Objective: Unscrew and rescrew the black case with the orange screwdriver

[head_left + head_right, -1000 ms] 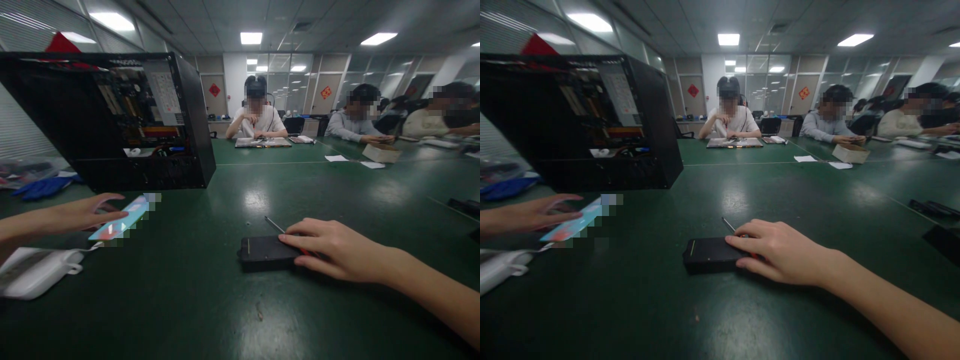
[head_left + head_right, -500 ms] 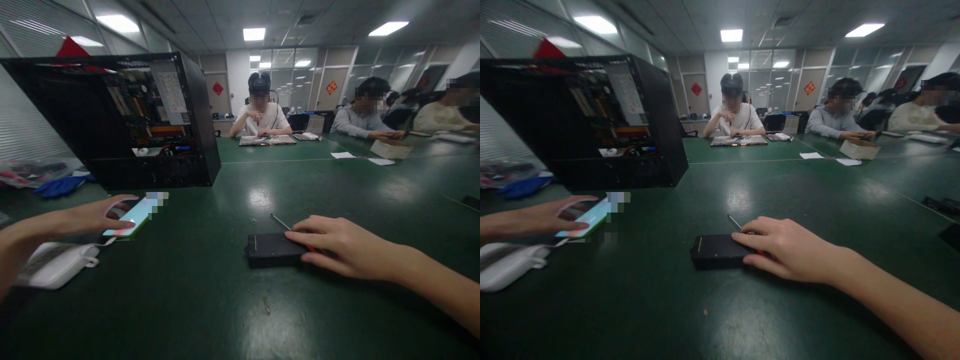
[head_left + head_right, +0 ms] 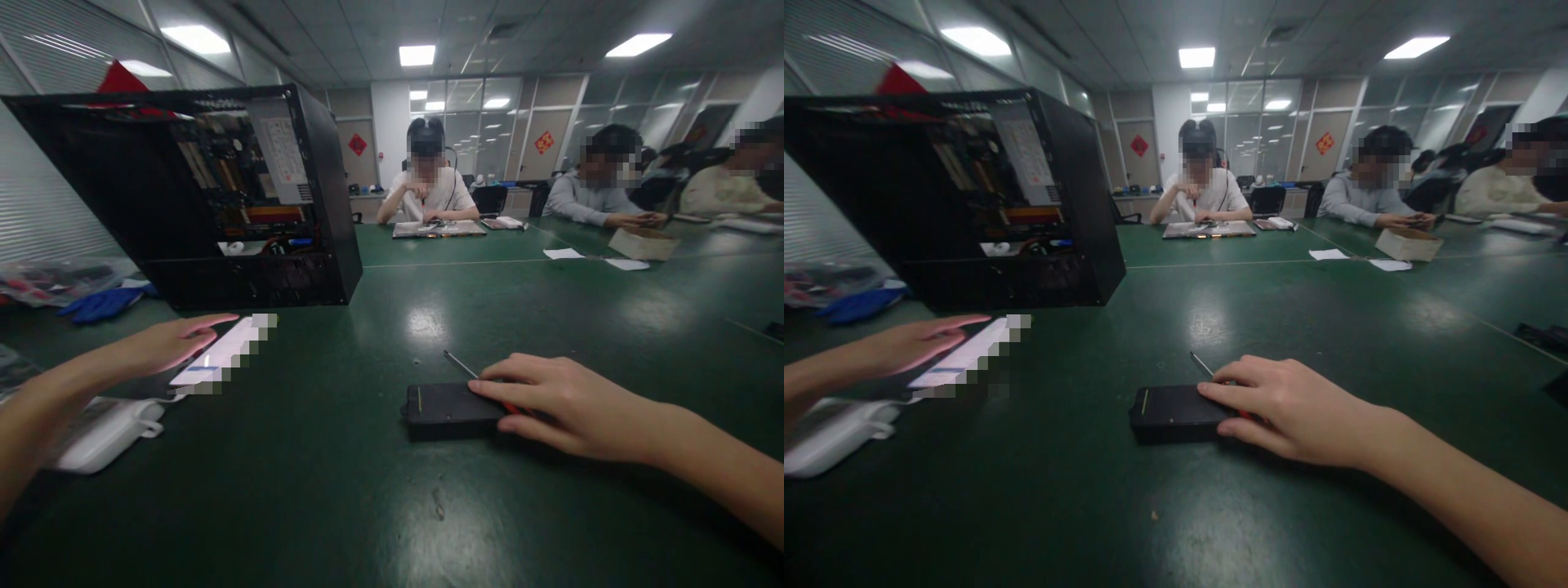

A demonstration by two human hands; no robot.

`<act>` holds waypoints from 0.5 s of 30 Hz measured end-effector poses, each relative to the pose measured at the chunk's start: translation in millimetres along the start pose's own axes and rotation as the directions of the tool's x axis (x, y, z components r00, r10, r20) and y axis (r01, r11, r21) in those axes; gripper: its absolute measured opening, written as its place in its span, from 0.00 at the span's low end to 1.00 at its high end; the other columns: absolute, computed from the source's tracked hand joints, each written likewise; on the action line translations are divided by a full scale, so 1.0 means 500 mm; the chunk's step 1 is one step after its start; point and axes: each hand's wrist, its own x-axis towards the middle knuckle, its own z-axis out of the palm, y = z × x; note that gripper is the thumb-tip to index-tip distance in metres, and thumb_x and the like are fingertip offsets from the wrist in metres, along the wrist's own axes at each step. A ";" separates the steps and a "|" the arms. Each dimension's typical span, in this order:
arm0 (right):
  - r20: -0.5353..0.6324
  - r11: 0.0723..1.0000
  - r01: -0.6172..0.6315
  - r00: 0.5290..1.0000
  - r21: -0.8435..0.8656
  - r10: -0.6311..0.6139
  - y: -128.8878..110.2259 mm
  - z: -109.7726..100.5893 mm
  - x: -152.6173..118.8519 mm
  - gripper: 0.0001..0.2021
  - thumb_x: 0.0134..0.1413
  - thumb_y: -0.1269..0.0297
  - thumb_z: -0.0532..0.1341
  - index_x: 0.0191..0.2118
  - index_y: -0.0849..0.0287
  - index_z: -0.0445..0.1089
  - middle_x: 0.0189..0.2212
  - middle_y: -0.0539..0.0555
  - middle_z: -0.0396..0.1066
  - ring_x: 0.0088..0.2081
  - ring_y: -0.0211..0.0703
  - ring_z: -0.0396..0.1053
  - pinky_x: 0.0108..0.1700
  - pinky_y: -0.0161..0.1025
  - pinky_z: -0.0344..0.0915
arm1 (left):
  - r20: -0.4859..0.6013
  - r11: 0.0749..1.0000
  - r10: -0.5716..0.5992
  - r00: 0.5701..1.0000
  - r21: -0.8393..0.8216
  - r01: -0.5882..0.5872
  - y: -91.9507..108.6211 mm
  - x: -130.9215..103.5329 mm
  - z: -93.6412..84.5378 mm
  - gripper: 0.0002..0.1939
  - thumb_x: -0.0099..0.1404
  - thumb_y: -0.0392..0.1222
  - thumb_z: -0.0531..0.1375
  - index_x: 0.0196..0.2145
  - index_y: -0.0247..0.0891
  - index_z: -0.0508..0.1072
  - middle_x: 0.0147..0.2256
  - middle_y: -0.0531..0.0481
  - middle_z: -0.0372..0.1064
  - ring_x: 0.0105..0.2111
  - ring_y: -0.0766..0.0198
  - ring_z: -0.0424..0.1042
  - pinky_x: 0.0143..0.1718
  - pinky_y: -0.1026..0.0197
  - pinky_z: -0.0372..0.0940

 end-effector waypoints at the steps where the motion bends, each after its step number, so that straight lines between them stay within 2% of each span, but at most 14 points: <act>1: 0.001 1.000 -0.005 1.000 -0.001 0.005 0.001 -0.001 0.000 0.23 0.74 0.57 0.54 0.70 0.52 0.63 0.60 0.59 0.70 0.57 0.48 0.71 0.55 0.47 0.72 | 0.032 1.000 -0.012 0.999 -0.001 0.012 0.002 0.000 0.001 0.40 0.68 0.60 0.47 0.69 0.34 0.66 0.23 0.47 0.72 0.21 0.56 0.68 0.21 0.62 0.57; 3: -0.005 1.000 -0.017 1.000 0.001 0.017 0.003 -0.002 0.001 0.23 0.75 0.57 0.53 0.69 0.53 0.64 0.60 0.59 0.71 0.56 0.48 0.72 0.55 0.48 0.72 | 0.084 0.999 -0.035 0.996 -0.015 0.037 0.006 -0.002 0.002 0.41 0.68 0.59 0.46 0.71 0.33 0.63 0.25 0.46 0.71 0.22 0.56 0.68 0.22 0.62 0.56; 8: -0.014 1.000 -0.023 1.000 0.003 0.023 0.003 -0.007 0.003 0.22 0.75 0.57 0.52 0.68 0.56 0.66 0.59 0.60 0.72 0.55 0.48 0.72 0.54 0.48 0.72 | 0.125 0.996 -0.071 0.990 -0.037 0.076 0.014 -0.008 -0.002 0.42 0.68 0.60 0.45 0.72 0.34 0.59 0.28 0.45 0.72 0.24 0.54 0.69 0.24 0.61 0.55; 11: -0.013 1.000 -0.016 1.000 0.000 0.016 0.001 -0.007 0.003 0.22 0.75 0.57 0.52 0.68 0.56 0.66 0.58 0.59 0.72 0.54 0.48 0.73 0.53 0.48 0.72 | 0.152 0.994 -0.071 0.986 -0.073 0.083 0.008 -0.013 -0.005 0.44 0.67 0.63 0.47 0.73 0.34 0.58 0.31 0.44 0.75 0.28 0.52 0.71 0.26 0.60 0.58; 15: 0.001 1.000 -0.010 1.000 -0.013 0.010 0.001 -0.007 0.004 0.23 0.75 0.56 0.53 0.68 0.56 0.64 0.58 0.59 0.72 0.54 0.48 0.73 0.52 0.48 0.73 | 0.151 0.989 -0.074 0.986 -0.117 0.093 -0.008 -0.014 -0.003 0.46 0.64 0.64 0.51 0.72 0.33 0.59 0.45 0.40 0.78 0.34 0.51 0.74 0.32 0.59 0.64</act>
